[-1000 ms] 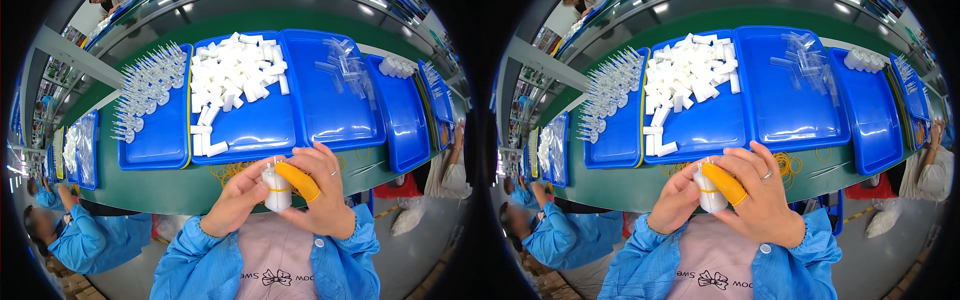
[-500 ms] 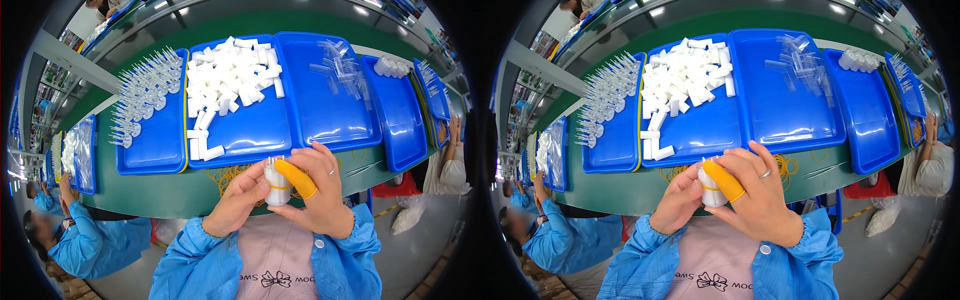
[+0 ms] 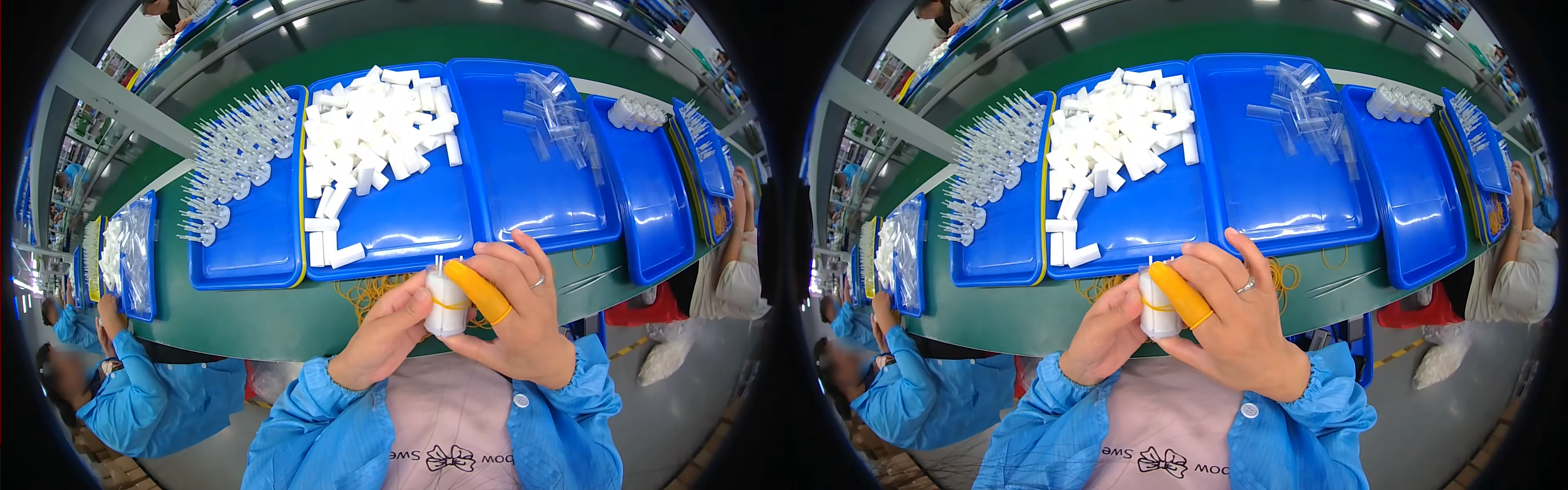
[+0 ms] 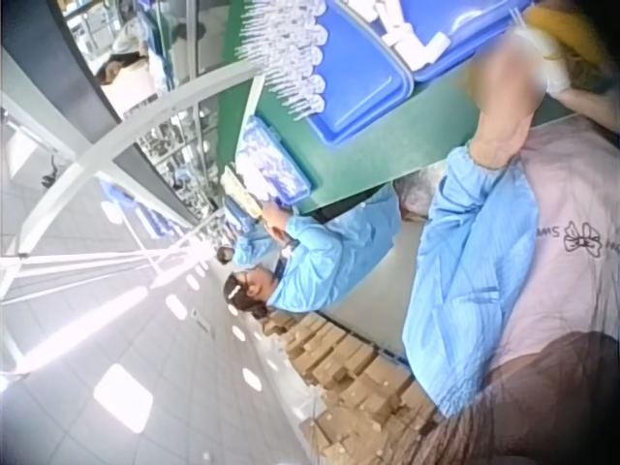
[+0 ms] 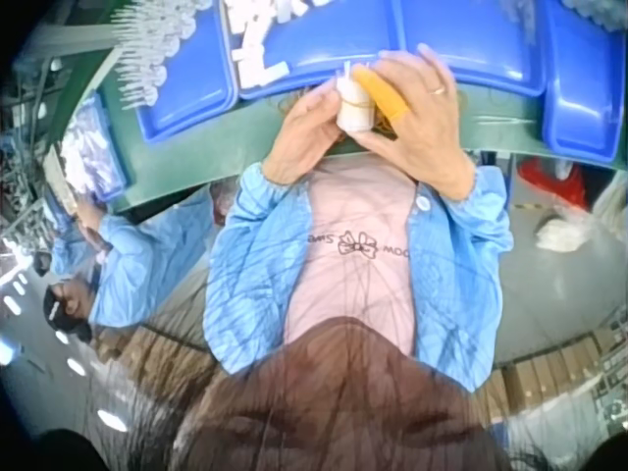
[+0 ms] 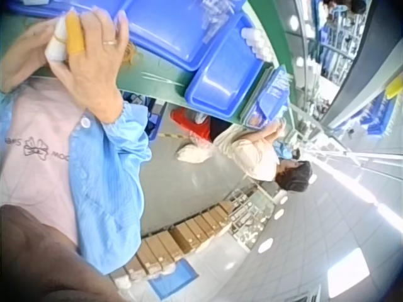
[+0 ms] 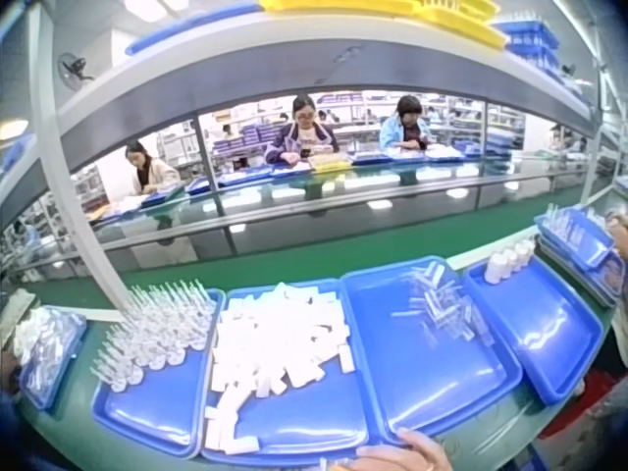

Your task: The person assembles small medical components by inserting white cylindrical pieces into clear plastic holders. They use a pair of yellow-handled scissors to trim the protruding ends of the white pieces flush with the holder. The person then secures the assembled units with yellow rubber bands and places them into a blue tray.

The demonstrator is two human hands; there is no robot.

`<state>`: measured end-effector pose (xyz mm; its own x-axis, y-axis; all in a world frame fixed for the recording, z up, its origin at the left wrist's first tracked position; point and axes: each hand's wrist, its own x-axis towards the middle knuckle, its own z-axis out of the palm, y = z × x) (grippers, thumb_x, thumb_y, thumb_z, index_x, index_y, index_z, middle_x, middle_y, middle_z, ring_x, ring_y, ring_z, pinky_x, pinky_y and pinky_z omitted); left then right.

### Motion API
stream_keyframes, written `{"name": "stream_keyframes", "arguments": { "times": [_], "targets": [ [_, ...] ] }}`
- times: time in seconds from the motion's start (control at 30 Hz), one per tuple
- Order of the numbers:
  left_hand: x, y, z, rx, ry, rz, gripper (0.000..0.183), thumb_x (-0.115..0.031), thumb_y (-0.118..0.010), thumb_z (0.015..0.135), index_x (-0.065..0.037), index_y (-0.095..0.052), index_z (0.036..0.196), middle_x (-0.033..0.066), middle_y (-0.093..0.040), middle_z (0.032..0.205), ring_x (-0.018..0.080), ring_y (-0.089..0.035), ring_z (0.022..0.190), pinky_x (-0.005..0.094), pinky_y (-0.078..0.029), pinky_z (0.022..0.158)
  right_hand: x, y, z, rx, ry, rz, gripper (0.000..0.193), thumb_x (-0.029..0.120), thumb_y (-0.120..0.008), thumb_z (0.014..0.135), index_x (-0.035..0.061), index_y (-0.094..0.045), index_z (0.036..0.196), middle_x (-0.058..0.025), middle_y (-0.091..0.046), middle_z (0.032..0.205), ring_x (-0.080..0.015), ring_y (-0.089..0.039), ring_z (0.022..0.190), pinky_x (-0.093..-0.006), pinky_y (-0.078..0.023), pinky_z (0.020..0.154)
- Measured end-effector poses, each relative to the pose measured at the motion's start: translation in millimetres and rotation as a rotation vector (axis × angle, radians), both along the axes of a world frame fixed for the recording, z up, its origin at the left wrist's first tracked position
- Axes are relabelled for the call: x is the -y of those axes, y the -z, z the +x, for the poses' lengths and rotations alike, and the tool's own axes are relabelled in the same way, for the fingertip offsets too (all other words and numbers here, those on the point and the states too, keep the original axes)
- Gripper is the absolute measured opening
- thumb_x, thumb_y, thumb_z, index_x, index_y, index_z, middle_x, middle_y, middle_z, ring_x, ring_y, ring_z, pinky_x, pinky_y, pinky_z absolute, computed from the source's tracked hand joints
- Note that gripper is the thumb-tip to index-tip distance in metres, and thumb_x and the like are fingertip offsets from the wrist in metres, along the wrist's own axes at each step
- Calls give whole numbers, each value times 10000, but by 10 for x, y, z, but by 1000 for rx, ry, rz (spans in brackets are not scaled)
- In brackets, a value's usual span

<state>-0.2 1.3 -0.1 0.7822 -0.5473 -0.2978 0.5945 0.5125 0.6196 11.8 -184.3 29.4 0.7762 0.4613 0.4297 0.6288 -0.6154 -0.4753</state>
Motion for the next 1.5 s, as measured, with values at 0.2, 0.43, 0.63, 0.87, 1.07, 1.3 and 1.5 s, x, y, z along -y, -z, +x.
{"name": "stream_keyframes", "arguments": {
  "times": [0.2,0.43,0.63,0.87,1.07,1.3,1.5],
  "targets": [
    [-4,-76,-5,96,-51,130,626,-347,-535,934,-24,-290,1412,81,-474,1307,186,-474,1202,341,-394,995,-36,-41,-5,-39,46,97,572,253,-781,578,66,-615,1092,-65,-547,1140,-261,-507,1123,-528,-285,1035],
    [16,-24,1,30,-24,70,649,-318,-561,926,-31,-270,1431,76,-461,1327,182,-449,1233,319,-378,1009,7,12,-21,48,26,-3,534,222,-772,596,68,-612,1082,-67,-538,1142,-237,-507,1133,-519,-306,1026],
    [8,-39,-59,147,-73,183,671,-293,-593,908,-26,-264,1428,82,-453,1335,204,-425,1255,335,-359,1032,-120,-2,-35,16,75,63,493,214,-764,603,67,-628,1053,-53,-535,1135,-228,-507,1123,-520,-311,1023],
    [-4,0,-54,26,-75,82,657,-272,-578,912,-16,-256,1423,89,-451,1336,208,-401,1273,379,-322,1062,-48,139,-74,124,73,11,476,213,-747,633,80,-628,1074,-61,-526,1189,-237,-503,1131,-524,-319,1020],
    [66,-14,-67,113,-56,-46,642,-293,-587,883,1,-313,1384,113,-493,1269,203,-485,1163,346,-373,988,161,-44,-12,-327,-80,453,549,301,-730,702,64,-585,1174,-118,-484,1265,-288,-418,1221,-447,-306,1048],
    [99,-5,-70,106,282,124,616,-291,-568,874,18,-343,1356,113,-511,1228,205,-498,1124,319,-367,976,414,-72,-8,-488,-300,144,596,288,-809,677,60,-588,1181,-114,-539,1170,-261,-508,1075,-387,-383,948],
    [-89,-61,-72,394,-284,261,518,-262,-578,872,28,-422,1271,121,-572,1109,200,-553,1019,328,-421,907,1115,-421,733,-111,291,355,499,130,-772,684,51,-594,1143,-119,-600,1076,-271,-566,1001,-361,-438,873]
  ]
}}
